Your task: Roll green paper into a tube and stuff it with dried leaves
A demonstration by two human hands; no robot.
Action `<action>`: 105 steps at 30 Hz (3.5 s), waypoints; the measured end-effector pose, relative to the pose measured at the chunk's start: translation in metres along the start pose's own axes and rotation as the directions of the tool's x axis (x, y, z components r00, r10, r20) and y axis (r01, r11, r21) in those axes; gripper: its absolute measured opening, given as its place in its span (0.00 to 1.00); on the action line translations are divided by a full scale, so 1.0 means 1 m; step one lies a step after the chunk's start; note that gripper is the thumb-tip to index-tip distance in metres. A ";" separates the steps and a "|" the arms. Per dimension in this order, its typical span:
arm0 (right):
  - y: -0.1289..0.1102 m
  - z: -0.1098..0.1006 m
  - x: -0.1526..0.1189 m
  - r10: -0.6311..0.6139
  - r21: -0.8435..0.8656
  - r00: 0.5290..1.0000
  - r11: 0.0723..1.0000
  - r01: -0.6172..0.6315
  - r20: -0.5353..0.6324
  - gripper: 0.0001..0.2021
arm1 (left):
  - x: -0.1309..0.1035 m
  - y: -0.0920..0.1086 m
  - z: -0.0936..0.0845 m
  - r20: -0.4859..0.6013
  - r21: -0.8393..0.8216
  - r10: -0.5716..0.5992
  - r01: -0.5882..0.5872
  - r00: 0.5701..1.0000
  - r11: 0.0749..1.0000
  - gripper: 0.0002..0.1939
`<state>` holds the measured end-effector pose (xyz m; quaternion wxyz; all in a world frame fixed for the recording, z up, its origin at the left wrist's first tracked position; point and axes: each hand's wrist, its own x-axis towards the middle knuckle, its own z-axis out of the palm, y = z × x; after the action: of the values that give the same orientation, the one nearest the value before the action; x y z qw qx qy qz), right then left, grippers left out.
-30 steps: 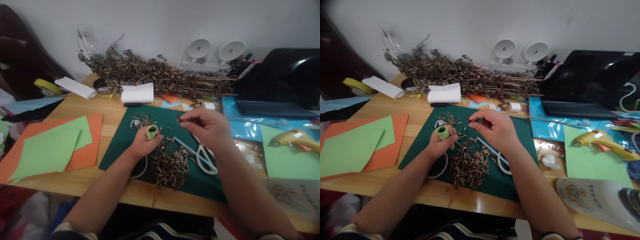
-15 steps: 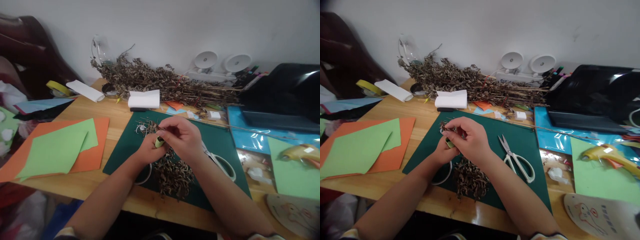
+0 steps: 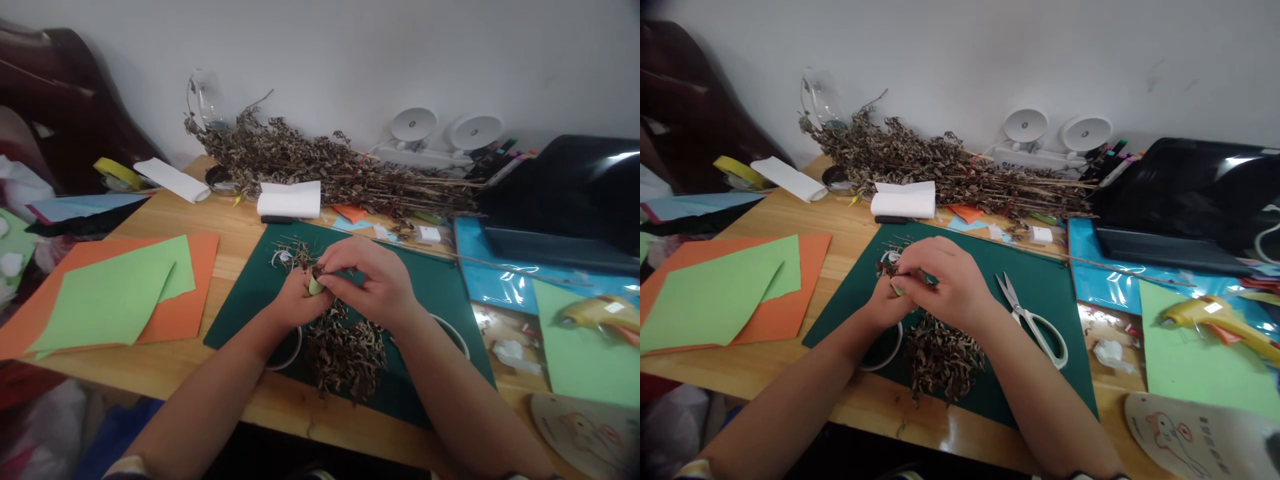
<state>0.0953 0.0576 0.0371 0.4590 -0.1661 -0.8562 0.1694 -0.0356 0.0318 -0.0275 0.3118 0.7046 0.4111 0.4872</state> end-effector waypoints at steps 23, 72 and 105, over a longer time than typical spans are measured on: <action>-0.016 -0.021 0.003 -0.017 -0.387 0.933 0.907 0.165 0.359 0.08 | -0.001 -0.004 0.002 0.014 -0.012 0.113 -0.113 0.994 0.994 0.12; -0.013 -0.035 0.005 -0.073 -0.239 0.927 0.956 0.170 0.367 0.03 | -0.002 0.004 0.001 0.129 0.088 0.087 -0.099 0.988 0.991 0.08; -0.019 -0.027 0.007 0.053 -0.220 0.887 0.974 0.055 0.459 0.11 | -0.005 -0.003 0.004 0.061 -0.008 0.105 -0.105 0.993 0.994 0.07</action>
<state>0.1120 0.0479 0.0649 0.2203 -0.1718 -0.9544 0.1051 -0.0339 0.0287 -0.0330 0.2998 0.7390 0.3626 0.4821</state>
